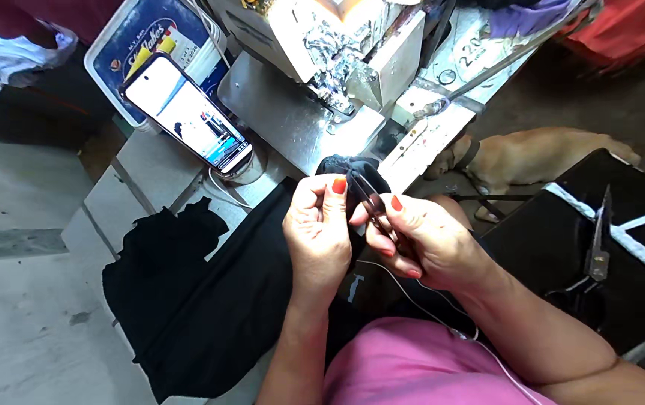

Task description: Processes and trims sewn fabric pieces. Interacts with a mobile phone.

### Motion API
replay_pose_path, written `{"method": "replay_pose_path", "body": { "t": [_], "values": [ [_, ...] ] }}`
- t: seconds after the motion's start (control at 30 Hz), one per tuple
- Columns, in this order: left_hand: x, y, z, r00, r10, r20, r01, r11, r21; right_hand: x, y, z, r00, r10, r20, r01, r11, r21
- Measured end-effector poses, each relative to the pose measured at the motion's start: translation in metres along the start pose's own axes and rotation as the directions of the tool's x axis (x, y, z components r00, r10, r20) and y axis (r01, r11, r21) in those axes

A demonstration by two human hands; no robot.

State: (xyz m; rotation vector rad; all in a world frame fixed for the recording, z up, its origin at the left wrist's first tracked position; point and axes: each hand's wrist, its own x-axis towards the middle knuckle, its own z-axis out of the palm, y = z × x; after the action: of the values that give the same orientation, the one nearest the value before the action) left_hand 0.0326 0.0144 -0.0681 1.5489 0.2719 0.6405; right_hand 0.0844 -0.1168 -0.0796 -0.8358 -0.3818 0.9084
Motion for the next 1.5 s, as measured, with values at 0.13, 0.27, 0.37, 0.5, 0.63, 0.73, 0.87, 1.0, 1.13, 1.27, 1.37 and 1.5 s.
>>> {"method": "replay_pose_path", "body": {
  "t": [0.13,0.27,0.37,0.5,0.63,0.73,0.87,1.0,1.13,1.27,1.37,1.5],
  "values": [
    [0.000,0.000,0.000,1.000,0.028,0.005,-0.028,0.998,0.054,0.001,0.000,-0.001,1.000,0.011,0.007,-0.011,1.000,0.029],
    [0.000,0.000,0.000,1.000,0.017,0.011,-0.018,0.999,0.047,0.001,0.000,0.000,1.000,0.000,-0.002,0.000,0.999,0.047],
    [0.000,-0.001,0.000,1.000,-0.003,0.014,0.003,0.999,0.042,0.001,0.000,0.001,0.999,-0.032,-0.039,0.033,0.999,0.038],
    [-0.001,-0.002,-0.001,1.000,-0.008,0.020,0.006,0.998,0.061,-0.002,0.002,0.000,0.966,-0.233,-0.108,0.219,0.967,-0.128],
    [-0.003,0.000,-0.001,0.998,0.050,0.040,-0.056,0.985,0.162,0.011,0.005,-0.009,0.817,-0.573,-0.067,0.408,0.656,-0.635],
    [-0.005,-0.001,0.000,0.997,0.061,0.050,-0.070,0.978,0.196,0.025,0.008,-0.009,0.811,-0.580,-0.075,0.355,0.590,-0.725],
    [-0.008,-0.005,-0.003,0.999,-0.028,0.036,0.024,0.994,0.111,0.030,0.014,-0.004,0.802,-0.595,-0.046,0.366,0.551,-0.750],
    [-0.008,-0.009,0.000,1.000,0.021,-0.016,-0.019,0.995,0.102,0.030,0.019,-0.003,0.770,-0.638,-0.002,0.387,0.469,-0.794],
    [-0.007,-0.014,-0.001,0.992,0.113,-0.055,-0.098,0.969,0.225,0.028,0.021,-0.004,0.766,-0.642,-0.006,0.356,0.434,-0.828],
    [-0.007,-0.022,-0.003,0.954,0.299,-0.003,-0.264,0.847,0.462,0.027,0.025,-0.001,0.725,-0.689,0.003,0.320,0.332,-0.887],
    [-0.008,-0.022,-0.002,0.937,0.348,0.024,-0.310,0.800,0.514,0.027,0.030,0.002,0.652,-0.754,0.075,0.267,0.136,-0.954],
    [-0.011,-0.017,-0.002,0.959,0.282,0.020,-0.260,0.853,0.452,0.030,0.036,0.000,0.631,-0.774,0.061,0.254,0.132,-0.958]
  ]
}}
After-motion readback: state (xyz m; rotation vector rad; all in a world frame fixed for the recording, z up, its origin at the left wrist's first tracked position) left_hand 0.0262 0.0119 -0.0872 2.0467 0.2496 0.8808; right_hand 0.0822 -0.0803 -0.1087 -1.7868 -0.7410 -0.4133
